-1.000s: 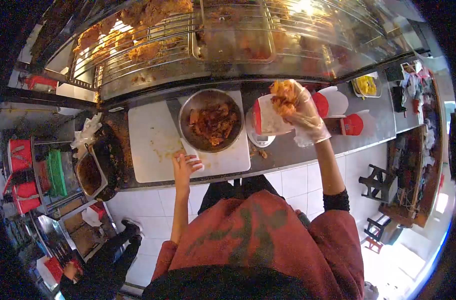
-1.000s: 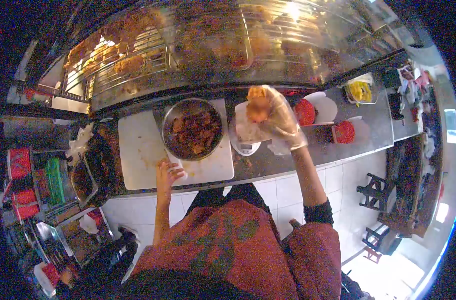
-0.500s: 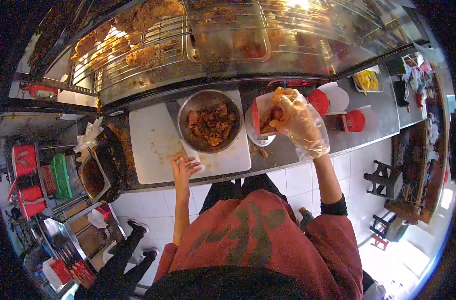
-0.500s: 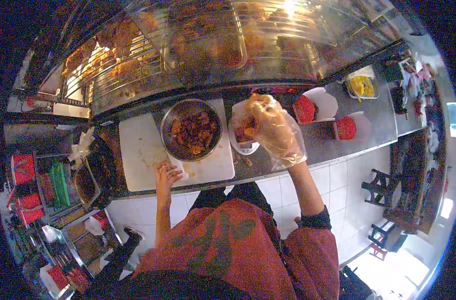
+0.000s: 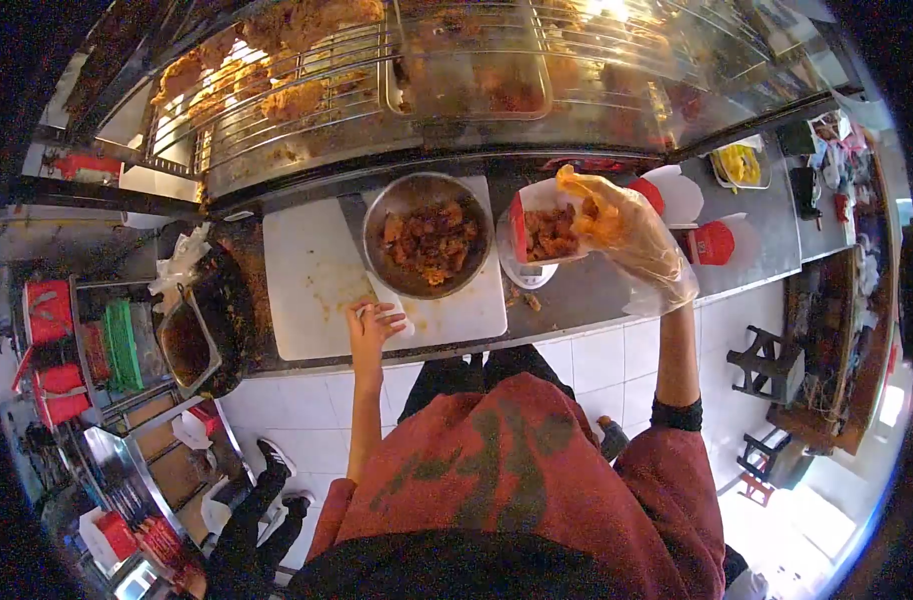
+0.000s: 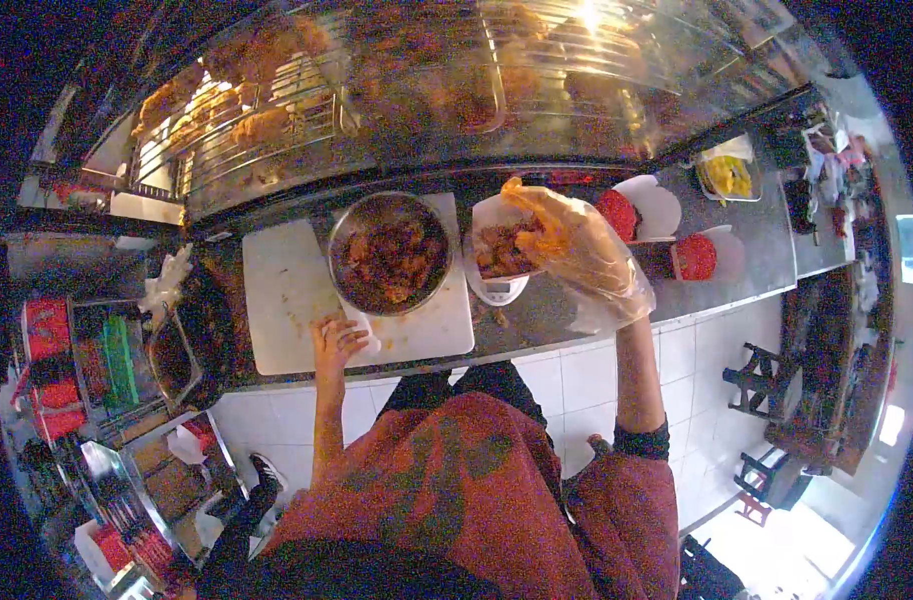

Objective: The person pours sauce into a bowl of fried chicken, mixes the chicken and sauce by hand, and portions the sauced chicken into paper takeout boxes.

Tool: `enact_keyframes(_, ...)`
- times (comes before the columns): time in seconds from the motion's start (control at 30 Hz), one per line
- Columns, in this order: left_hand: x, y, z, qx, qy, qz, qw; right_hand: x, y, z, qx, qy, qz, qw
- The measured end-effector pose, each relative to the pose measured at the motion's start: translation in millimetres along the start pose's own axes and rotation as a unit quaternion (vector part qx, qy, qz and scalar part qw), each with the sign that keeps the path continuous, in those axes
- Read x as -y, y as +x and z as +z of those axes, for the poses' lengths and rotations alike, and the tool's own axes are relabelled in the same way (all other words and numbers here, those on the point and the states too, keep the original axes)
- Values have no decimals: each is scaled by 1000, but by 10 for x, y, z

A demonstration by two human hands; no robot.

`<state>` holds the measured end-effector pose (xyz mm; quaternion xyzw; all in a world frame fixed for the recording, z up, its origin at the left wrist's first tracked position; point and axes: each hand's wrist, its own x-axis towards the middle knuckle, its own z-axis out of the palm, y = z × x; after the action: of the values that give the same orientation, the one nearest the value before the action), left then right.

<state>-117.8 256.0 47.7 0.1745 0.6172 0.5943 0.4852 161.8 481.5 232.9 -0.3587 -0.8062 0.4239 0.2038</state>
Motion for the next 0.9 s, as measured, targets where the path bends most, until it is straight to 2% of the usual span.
enact_keyframes(0.07,-54,19,10,-14,-39,-51,998,40,9,8,10,25,17,999)
enact_keyframes(0.37,-113,143,-43,-7,-17,-53,998,17,-41,75,4,47,-9,999)
enact_keyframes(0.47,-165,164,-46,-6,-12,-52,999,-52,-73,115,-30,76,-7,997)
enact_keyframes(0.53,-182,193,-64,-4,-12,-45,999,7,-48,115,-40,112,57,991)
enact_keyframes(0.57,-191,212,-74,-2,-12,-40,999,32,-48,108,-40,111,56,991)
enact_keyframes(0.67,-69,334,-156,20,0,-44,999,223,-33,140,-55,166,88,981)
enact_keyframes(0.73,-79,348,-132,27,-19,-46,998,528,61,288,-45,272,92,957)
enact_keyframes(0.77,-79,358,-101,38,-38,-50,997,437,135,393,6,256,77,964)
enact_keyframes(0.8,-82,370,-74,37,-37,-49,997,434,225,553,7,257,76,963)
enact_keyframes(0.87,-88,391,-23,46,-13,-59,997,555,476,1017,58,-7,10,998)
enact_keyframes(0.9,-79,395,-15,46,-13,-59,997,218,599,1373,70,-78,-30,994)
